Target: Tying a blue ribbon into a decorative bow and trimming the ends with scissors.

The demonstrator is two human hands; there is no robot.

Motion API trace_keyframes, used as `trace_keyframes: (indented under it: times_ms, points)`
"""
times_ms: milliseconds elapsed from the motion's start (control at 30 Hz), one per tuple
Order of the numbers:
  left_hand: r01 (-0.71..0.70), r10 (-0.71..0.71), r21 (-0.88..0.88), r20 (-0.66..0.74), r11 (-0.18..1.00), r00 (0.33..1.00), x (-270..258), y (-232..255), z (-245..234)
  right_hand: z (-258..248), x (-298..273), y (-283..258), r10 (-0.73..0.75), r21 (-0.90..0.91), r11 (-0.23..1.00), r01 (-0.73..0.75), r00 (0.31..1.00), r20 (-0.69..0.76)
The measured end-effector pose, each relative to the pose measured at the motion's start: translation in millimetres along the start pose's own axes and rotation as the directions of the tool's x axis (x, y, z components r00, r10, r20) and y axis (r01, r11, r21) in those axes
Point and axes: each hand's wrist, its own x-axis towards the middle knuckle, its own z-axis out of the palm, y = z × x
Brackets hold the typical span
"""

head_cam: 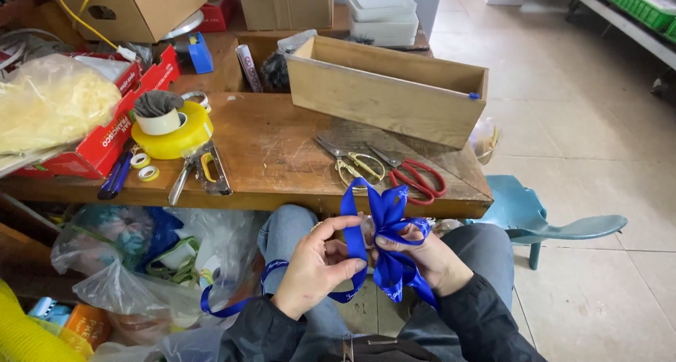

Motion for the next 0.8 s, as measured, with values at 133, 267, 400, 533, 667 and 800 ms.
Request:
trace_keyframes:
  times_ms: [133, 267, 400, 533, 667, 800]
  points:
    - [-0.028, 0.034, -0.067, 0.082, 0.997, 0.996, -1.6, 2.8, -3.4, 13.7, -2.2, -8.0, 0.061, 0.037, 0.997, -0.064, 0.996, 0.057]
    - [0.026, -0.025, -0.009, 0.109, 1.0, 0.994, -4.4, 5.1, -7.9, 28.8, -9.5, -20.0, 0.086, 0.038, 0.995, -0.09, 0.992, 0.093]
    - [-0.002, 0.017, -0.093, 0.158, 0.996, 0.987, -4.5, 2.9, -10.6, 29.6, -8.6, -19.6, 0.049, -0.026, 0.999, -0.046, 0.992, 0.117]
    - [-0.006, 0.044, -0.158, 0.235, 0.987, 0.971, -5.0, 0.1, -11.5, 18.7, -2.5, -7.4, 0.055, 0.028, 0.998, -0.058, 0.993, 0.108]
    - [0.006, 0.038, -0.174, 0.251, 0.985, 0.967, -4.7, -4.1, -10.9, 19.8, -4.3, -3.2, 0.114, 0.062, 0.991, -0.122, 0.986, 0.126]
    - [0.014, 0.037, -0.2, 0.251, 0.98, 0.967, -4.9, -3.3, -8.6, 16.4, -1.9, 2.4, 0.147, 0.015, 0.989, -0.15, 0.984, 0.102]
